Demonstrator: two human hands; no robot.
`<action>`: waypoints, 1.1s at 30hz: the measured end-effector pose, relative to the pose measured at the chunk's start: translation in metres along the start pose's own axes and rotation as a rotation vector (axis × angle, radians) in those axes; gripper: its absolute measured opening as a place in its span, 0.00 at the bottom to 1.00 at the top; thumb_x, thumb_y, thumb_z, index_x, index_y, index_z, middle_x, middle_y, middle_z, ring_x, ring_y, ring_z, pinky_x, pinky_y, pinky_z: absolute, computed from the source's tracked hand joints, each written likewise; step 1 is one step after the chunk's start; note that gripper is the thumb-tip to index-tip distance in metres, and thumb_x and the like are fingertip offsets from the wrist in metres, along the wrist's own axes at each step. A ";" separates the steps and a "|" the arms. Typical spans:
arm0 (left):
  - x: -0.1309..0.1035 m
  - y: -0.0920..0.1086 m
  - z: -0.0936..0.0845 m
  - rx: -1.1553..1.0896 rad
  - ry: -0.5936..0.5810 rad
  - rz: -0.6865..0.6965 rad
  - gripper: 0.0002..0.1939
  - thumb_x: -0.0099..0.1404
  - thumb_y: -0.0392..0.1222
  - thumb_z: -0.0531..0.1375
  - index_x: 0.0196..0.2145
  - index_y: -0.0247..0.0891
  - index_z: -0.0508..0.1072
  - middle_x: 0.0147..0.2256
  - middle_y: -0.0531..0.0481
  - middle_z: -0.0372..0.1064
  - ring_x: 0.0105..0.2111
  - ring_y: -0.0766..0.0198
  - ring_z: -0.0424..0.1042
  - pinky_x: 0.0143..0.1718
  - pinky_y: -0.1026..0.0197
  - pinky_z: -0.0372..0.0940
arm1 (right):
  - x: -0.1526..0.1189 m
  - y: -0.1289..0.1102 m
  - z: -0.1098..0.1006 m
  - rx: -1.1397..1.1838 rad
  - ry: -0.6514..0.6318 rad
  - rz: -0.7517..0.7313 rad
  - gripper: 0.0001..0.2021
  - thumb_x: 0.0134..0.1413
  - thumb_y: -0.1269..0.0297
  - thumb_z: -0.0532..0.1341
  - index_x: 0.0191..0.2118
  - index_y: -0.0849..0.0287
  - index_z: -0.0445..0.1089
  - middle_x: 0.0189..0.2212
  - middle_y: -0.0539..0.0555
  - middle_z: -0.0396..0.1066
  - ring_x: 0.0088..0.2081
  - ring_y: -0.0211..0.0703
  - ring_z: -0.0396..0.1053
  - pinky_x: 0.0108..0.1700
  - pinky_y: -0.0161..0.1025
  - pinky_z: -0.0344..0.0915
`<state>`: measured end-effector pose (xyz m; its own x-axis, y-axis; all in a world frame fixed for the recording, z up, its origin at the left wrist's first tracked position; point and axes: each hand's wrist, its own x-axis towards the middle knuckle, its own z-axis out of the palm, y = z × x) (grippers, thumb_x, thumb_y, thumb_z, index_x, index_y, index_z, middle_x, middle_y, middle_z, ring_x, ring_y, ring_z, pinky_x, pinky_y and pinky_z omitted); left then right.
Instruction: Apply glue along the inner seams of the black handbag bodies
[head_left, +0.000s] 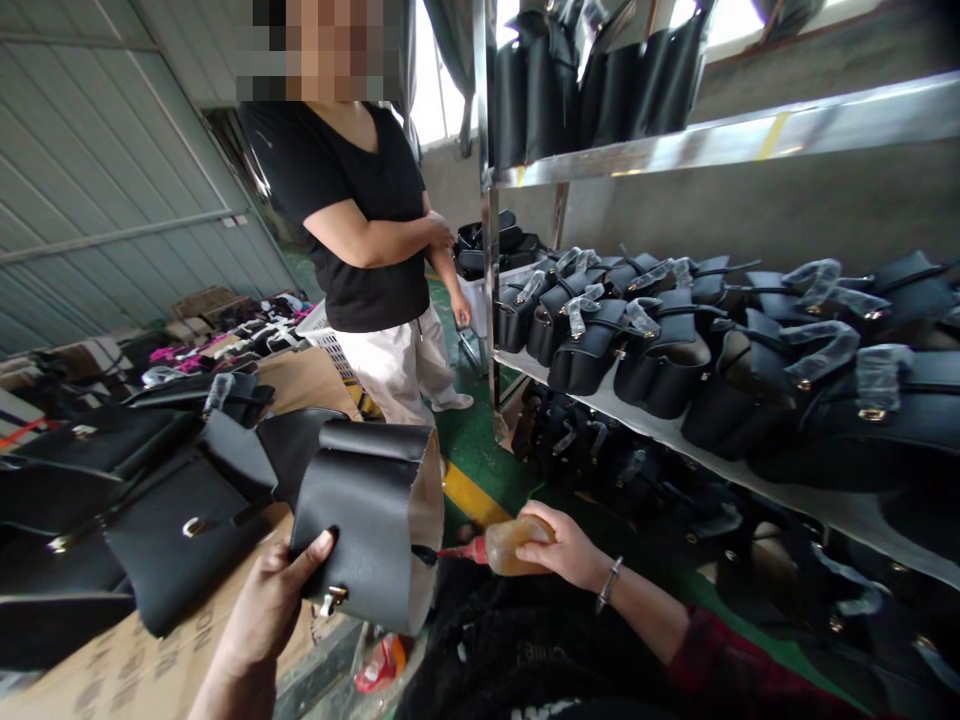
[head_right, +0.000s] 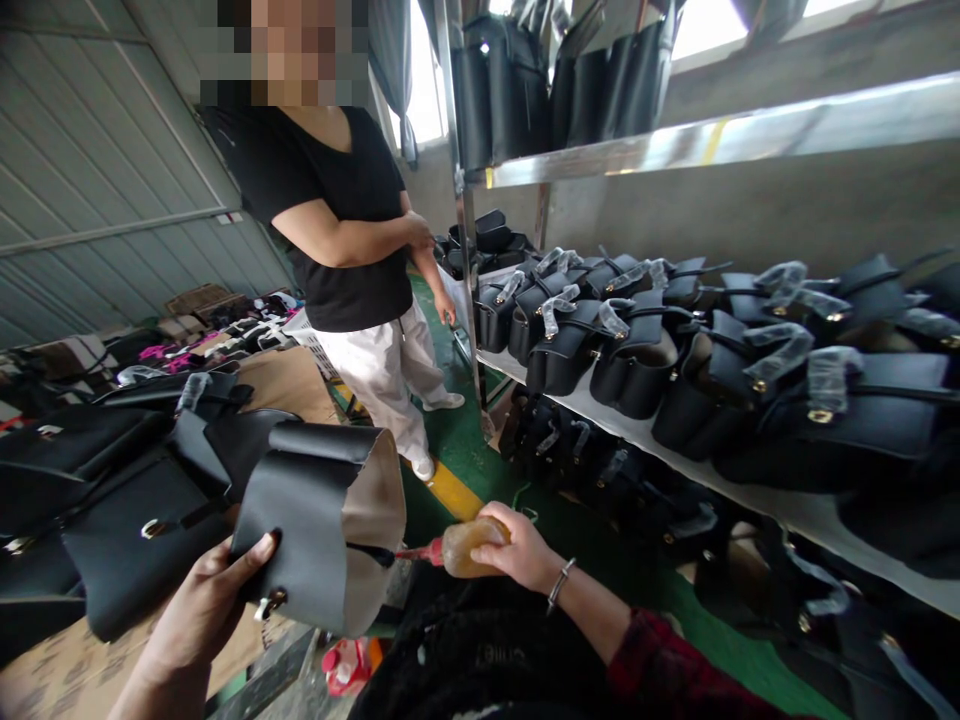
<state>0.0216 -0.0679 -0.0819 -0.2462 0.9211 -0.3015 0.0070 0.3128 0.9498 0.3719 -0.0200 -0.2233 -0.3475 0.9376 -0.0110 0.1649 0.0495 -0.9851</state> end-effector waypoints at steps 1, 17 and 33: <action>0.000 -0.002 -0.002 0.001 0.000 0.000 0.23 0.46 0.57 0.75 0.32 0.36 0.81 0.28 0.47 0.79 0.27 0.56 0.76 0.29 0.60 0.71 | 0.000 0.001 0.000 -0.013 0.030 -0.019 0.09 0.44 0.64 0.65 0.32 0.57 0.67 0.27 0.46 0.62 0.29 0.40 0.61 0.32 0.37 0.59; -0.011 -0.009 0.008 0.032 0.046 -0.045 0.27 0.42 0.62 0.74 0.30 0.37 0.80 0.28 0.47 0.79 0.30 0.53 0.76 0.32 0.58 0.70 | 0.001 0.015 0.007 0.145 0.061 0.108 0.12 0.42 0.61 0.66 0.33 0.57 0.66 0.25 0.45 0.64 0.29 0.40 0.63 0.33 0.37 0.62; -0.016 -0.031 0.005 -0.023 0.008 -0.029 0.25 0.47 0.58 0.73 0.35 0.35 0.80 0.30 0.45 0.80 0.31 0.51 0.78 0.35 0.57 0.71 | 0.008 0.009 0.014 0.236 0.043 0.186 0.16 0.40 0.57 0.69 0.33 0.56 0.65 0.26 0.46 0.67 0.30 0.41 0.65 0.34 0.37 0.63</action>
<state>0.0306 -0.0907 -0.1069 -0.2536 0.9098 -0.3284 -0.0226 0.3339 0.9423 0.3571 -0.0166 -0.2343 -0.2913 0.9370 -0.1930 0.0011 -0.2014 -0.9795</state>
